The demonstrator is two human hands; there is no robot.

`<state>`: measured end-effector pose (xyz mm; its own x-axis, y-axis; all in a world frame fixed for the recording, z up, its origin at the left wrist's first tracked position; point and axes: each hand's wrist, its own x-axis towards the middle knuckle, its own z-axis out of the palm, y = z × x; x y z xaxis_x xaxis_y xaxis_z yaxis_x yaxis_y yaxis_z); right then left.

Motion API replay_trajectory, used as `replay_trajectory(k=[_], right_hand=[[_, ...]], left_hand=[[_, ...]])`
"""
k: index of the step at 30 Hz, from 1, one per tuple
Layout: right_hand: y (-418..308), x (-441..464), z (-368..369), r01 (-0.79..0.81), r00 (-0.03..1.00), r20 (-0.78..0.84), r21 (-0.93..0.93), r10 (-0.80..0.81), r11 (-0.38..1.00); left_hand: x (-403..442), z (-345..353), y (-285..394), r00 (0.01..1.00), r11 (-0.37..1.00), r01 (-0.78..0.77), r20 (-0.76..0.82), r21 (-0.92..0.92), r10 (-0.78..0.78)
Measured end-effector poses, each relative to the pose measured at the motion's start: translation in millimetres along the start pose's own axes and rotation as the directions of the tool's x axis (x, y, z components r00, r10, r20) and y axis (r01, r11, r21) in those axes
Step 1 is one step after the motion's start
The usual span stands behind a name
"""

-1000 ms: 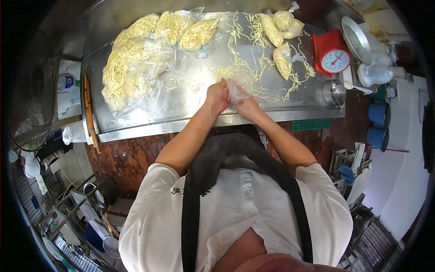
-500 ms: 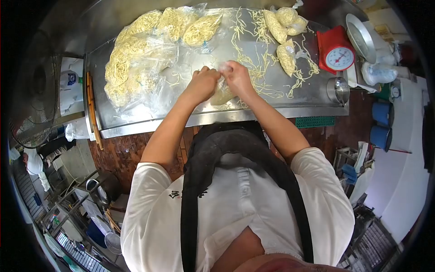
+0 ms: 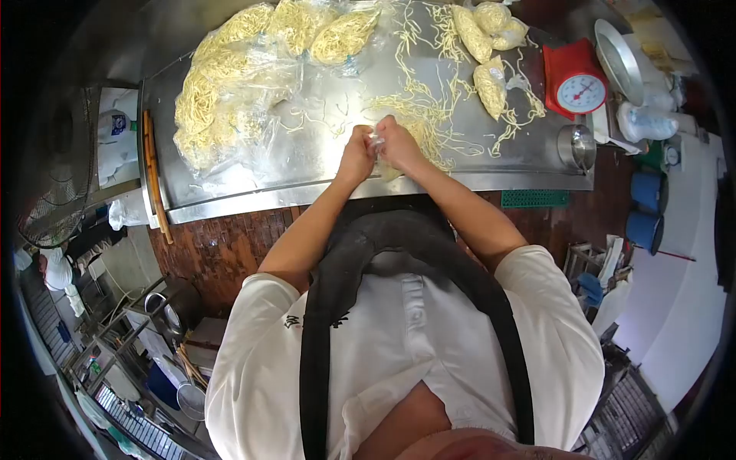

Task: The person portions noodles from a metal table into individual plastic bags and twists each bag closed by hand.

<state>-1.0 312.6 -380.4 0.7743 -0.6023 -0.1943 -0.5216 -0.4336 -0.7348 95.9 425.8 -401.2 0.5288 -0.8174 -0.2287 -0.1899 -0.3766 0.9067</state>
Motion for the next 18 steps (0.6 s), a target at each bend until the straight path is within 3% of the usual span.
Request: replay_trajectory(k=[3,4,6,8,10,13,16,18], right_hand=[[1,6,-10,-0.186,0.971,0.192,0.228,0.143,0.956],[9,10,-16,-0.235,0.93,0.35,0.327,0.114,0.915],[25,17,-36,-0.367,0.793,0.609,0.48,-0.001,0.797],[28,8,-39,-0.068,0.91,0.405,0.356,-0.088,0.932],[27,-2,-38,0.197,0.964,0.15,0.144,-0.218,0.97],[25,-3,-57,0.267,0.956,-0.085,-0.148,-0.281,0.952],[17,6,-90,0.082,0.977,-0.201,0.012,-0.078,0.997],[-11,22,-148,0.083,0.911,-0.405,-0.011,-0.08,0.996]], left_hand=[[1,15,-6,0.991,0.991,-0.13,-0.034,-0.019,0.129],[0,14,2,0.965,0.965,-0.257,-0.069,-0.058,0.253],[9,13,5,0.993,0.989,-0.105,0.043,-0.1,0.109],[24,8,9,0.99,0.994,-0.016,0.137,-0.112,0.031],[29,7,9,0.975,0.995,0.022,0.221,-0.102,0.001],[38,22,6,0.978,0.99,-0.117,0.161,-0.084,0.13],[58,40,34,0.889,0.909,-0.416,0.205,-0.016,0.41],[77,46,82,0.822,0.834,-0.55,0.204,0.044,0.532]])
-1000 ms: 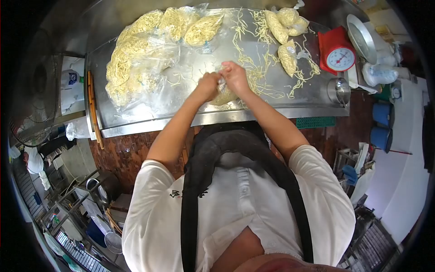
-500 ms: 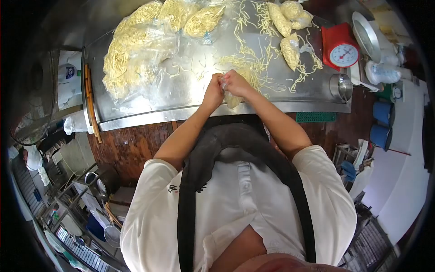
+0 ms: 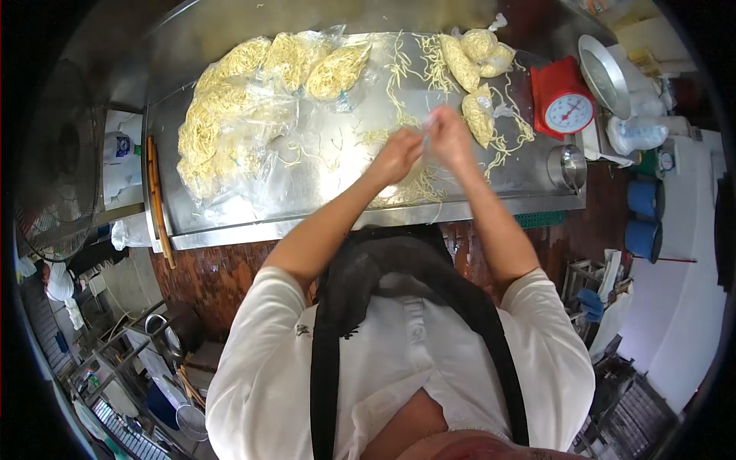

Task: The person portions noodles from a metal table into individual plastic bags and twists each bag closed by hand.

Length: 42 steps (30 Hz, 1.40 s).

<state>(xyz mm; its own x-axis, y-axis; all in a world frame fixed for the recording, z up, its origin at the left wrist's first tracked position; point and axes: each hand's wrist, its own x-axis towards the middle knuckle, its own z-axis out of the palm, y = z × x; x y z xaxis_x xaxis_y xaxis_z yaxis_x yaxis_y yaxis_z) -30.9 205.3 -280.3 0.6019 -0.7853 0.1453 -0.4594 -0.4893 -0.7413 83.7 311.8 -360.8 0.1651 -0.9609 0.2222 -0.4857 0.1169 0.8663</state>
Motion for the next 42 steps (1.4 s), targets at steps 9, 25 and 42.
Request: replay_trajectory(k=[9,25,42], right_hand=[[-73,52,-120,0.308,0.774,-0.579,-0.009,-0.256,0.951],[-63,-3,-22,0.302,0.953,-0.017,0.091,-0.302,0.949],[-26,-34,81,0.244,0.871,0.472,-0.176,-0.136,0.954]], left_hand=[[84,-92,-51,0.911,0.668,0.406,-0.334,0.624,-0.242],[76,-198,73,0.907,0.951,0.202,-0.411,0.233,-0.092],[-24,-161,74,0.811,0.759,0.35,-0.228,-0.549,-0.539]])
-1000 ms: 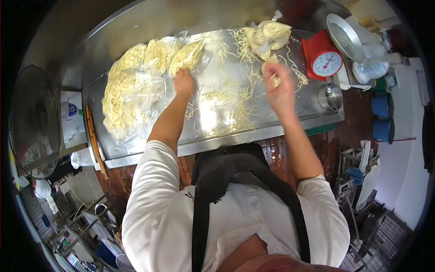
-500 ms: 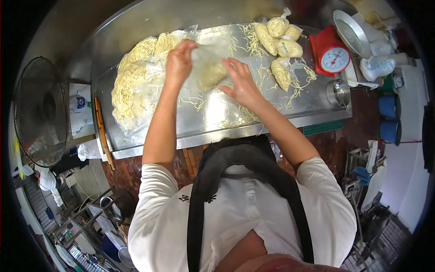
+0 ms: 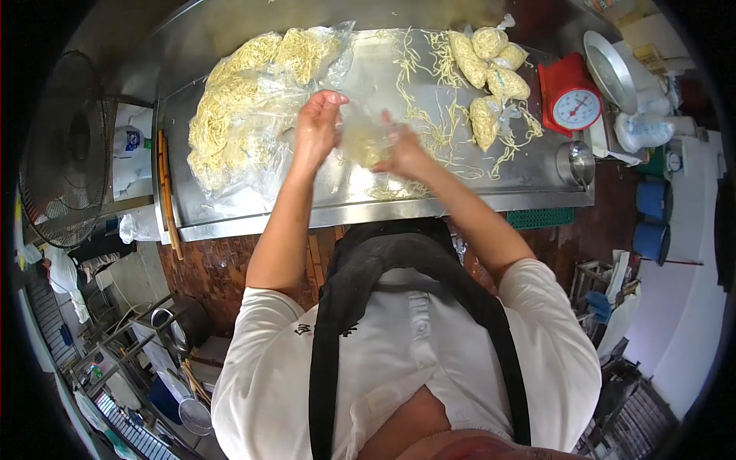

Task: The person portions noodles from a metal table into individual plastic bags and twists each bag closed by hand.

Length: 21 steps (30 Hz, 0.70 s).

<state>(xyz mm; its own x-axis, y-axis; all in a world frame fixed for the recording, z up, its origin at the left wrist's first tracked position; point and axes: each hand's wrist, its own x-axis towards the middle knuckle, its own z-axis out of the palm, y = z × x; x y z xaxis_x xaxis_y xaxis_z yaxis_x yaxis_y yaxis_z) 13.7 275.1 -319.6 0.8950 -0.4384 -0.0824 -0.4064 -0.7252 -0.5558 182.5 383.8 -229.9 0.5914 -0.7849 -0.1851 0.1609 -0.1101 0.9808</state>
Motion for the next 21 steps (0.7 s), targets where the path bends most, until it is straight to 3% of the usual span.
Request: replay_trajectory(k=[1,2,5,6,7,8,9,10,11,12,13,14,15,17,18,21], right_hand=[[-19,0,6,0.173,0.983,-0.054,-0.01,-0.173,0.985],[-34,7,9,0.132,0.991,-0.028,0.095,-0.13,0.987],[-29,32,13,-0.092,0.991,-0.046,0.425,0.123,0.901],[-21,41,12,-0.165,0.971,-0.059,0.529,0.23,0.833],[-23,42,3,-0.107,0.983,-0.073,0.529,0.171,0.842],[-31,41,-15,-0.05,0.99,-0.084,0.528,0.111,0.848],[-42,44,-36,0.008,0.994,-0.095,0.524,0.049,0.852],[-58,47,-61,0.025,0.989,0.128,0.345,-0.073,0.938],[-62,45,-69,0.213,0.975,-0.018,0.347,-0.221,0.913],[-62,40,-75,0.394,0.919,-0.162,0.319,-0.36,0.862],[-65,35,-87,0.563,0.82,-0.296,0.26,-0.49,0.785],[-68,23,-103,0.374,0.926,-0.222,0.431,-0.305,0.821],[-64,18,-102,0.291,0.954,-0.177,0.359,-0.242,0.887],[-45,10,-78,0.108,0.99,-0.111,0.201,-0.087,0.974],[-36,10,-57,0.068,0.998,-0.005,0.136,-0.068,0.988],[-33,8,-39,0.141,0.978,-0.16,0.028,-0.135,0.99]], left_hand=[[-6,8,4,0.996,0.985,0.092,0.02,-0.148,-0.09],[-5,5,1,0.979,0.986,0.12,0.181,-0.111,-0.099],[-15,-3,11,0.968,0.942,-0.11,0.181,-0.318,0.174],[-5,-26,-7,0.956,0.962,-0.265,0.112,-0.065,0.271],[-5,-28,-24,0.926,0.887,-0.377,0.127,0.266,0.355],[-7,-28,-41,0.89,0.701,-0.44,0.166,0.562,0.425],[-6,-22,-56,0.889,0.66,-0.433,0.171,0.614,0.425],[-5,-16,-72,0.888,0.616,-0.425,0.176,0.663,0.424],[-4,-10,-88,0.888,0.569,-0.416,0.18,0.709,0.424],[4,-9,-89,0.913,0.627,-0.396,0.215,0.671,0.348],[13,-5,-91,0.936,0.82,-0.352,0.157,0.451,0.316],[22,0,-92,0.954,0.937,-0.297,0.098,0.185,0.283],[25,7,-86,0.981,0.976,-0.195,0.031,0.097,0.193],[26,23,-62,0.998,0.995,0.012,-0.061,-0.094,-0.018],[29,32,-54,0.992,0.953,0.073,-0.075,-0.293,-0.099],[24,52,-27,0.961,0.804,0.147,-0.109,-0.576,-0.254]])
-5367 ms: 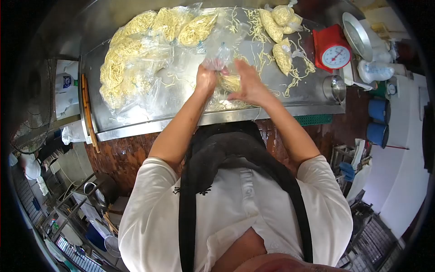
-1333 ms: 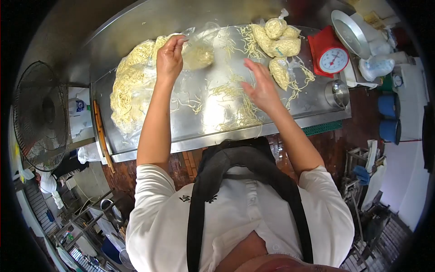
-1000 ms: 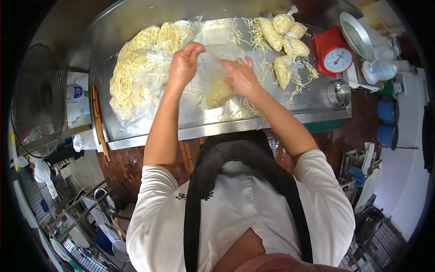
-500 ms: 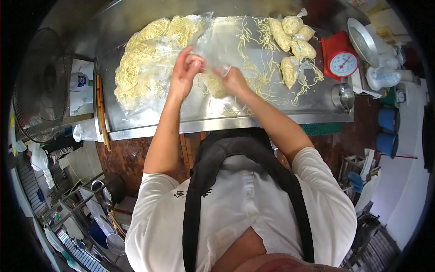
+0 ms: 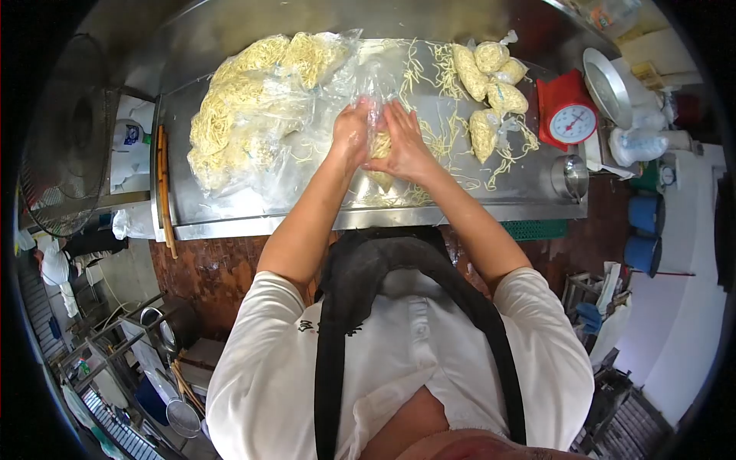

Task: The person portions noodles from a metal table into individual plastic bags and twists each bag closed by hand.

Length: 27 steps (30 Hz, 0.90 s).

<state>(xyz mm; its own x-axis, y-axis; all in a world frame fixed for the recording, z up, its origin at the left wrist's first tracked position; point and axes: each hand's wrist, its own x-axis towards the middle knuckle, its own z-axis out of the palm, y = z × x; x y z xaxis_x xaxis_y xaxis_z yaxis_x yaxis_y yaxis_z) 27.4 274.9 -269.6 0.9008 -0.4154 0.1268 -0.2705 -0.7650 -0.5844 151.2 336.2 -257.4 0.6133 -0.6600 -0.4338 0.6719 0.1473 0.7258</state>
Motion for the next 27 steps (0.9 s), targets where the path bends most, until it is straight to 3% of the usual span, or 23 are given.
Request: replay_trajectory(k=[4,7,10,11,12,13,14,17,20,21,22,23,24,25,27], right_hand=[[7,11,12,0.039,0.995,-0.093,-0.04,-0.042,0.998],[14,18,16,-0.084,0.995,-0.061,-0.013,0.083,0.996],[19,26,19,-0.239,0.965,-0.059,0.204,0.256,0.949],[23,29,17,-0.243,0.965,-0.065,0.137,0.253,0.96],[29,33,15,-0.245,0.965,-0.074,0.068,0.25,0.967],[32,36,12,-0.247,0.966,-0.084,-0.001,0.246,0.969],[32,39,9,-0.199,0.976,-0.085,0.044,0.202,0.979],[15,35,0,-0.079,0.995,-0.041,0.151,0.086,0.985],[-7,35,-26,0.029,0.997,0.072,0.118,-0.038,0.993],[-10,33,-42,0.087,0.989,0.117,0.058,-0.093,0.995],[-13,34,-55,0.147,0.976,0.164,0.002,-0.145,0.989],[-19,37,-63,0.13,0.979,0.151,0.048,-0.136,0.99],[-25,34,-69,0.105,0.982,0.144,0.101,-0.119,0.989],[-28,34,-74,0.089,0.986,0.127,0.146,-0.108,0.985],[-17,31,-48,0.005,1.0,0.027,0.16,-0.009,0.987]], left_hand=[[23,-9,-13,0.995,0.997,0.071,0.077,-0.039,-0.068],[24,0,-13,0.998,0.998,0.057,-0.008,0.026,-0.057],[0,12,-20,0.994,0.996,-0.09,-0.063,0.015,0.091],[-17,8,-16,0.986,0.965,-0.167,0.008,0.201,0.169],[-27,-5,-25,0.931,0.843,-0.349,0.047,0.41,0.362],[-33,-22,-43,0.84,0.644,-0.493,0.127,0.585,0.528],[-36,-33,-53,0.72,0.385,-0.589,0.245,0.711,0.65],[-54,-33,-70,0.737,0.192,-0.572,0.396,0.798,0.549],[-45,-35,-49,0.833,0.261,-0.53,0.437,0.807,0.34],[-36,-42,-44,0.661,0.115,-0.694,0.566,0.711,0.492],[-15,-58,-19,0.754,0.28,-0.657,0.613,0.7,0.236],[5,-71,11,0.764,0.426,-0.568,0.644,0.704,-0.046],[24,-80,25,0.785,0.213,-0.613,0.558,0.76,0.269],[44,-88,40,0.723,0.035,-0.515,0.412,0.856,0.555],[33,-75,46,0.919,0.075,-0.359,0.338,0.93,0.2]])
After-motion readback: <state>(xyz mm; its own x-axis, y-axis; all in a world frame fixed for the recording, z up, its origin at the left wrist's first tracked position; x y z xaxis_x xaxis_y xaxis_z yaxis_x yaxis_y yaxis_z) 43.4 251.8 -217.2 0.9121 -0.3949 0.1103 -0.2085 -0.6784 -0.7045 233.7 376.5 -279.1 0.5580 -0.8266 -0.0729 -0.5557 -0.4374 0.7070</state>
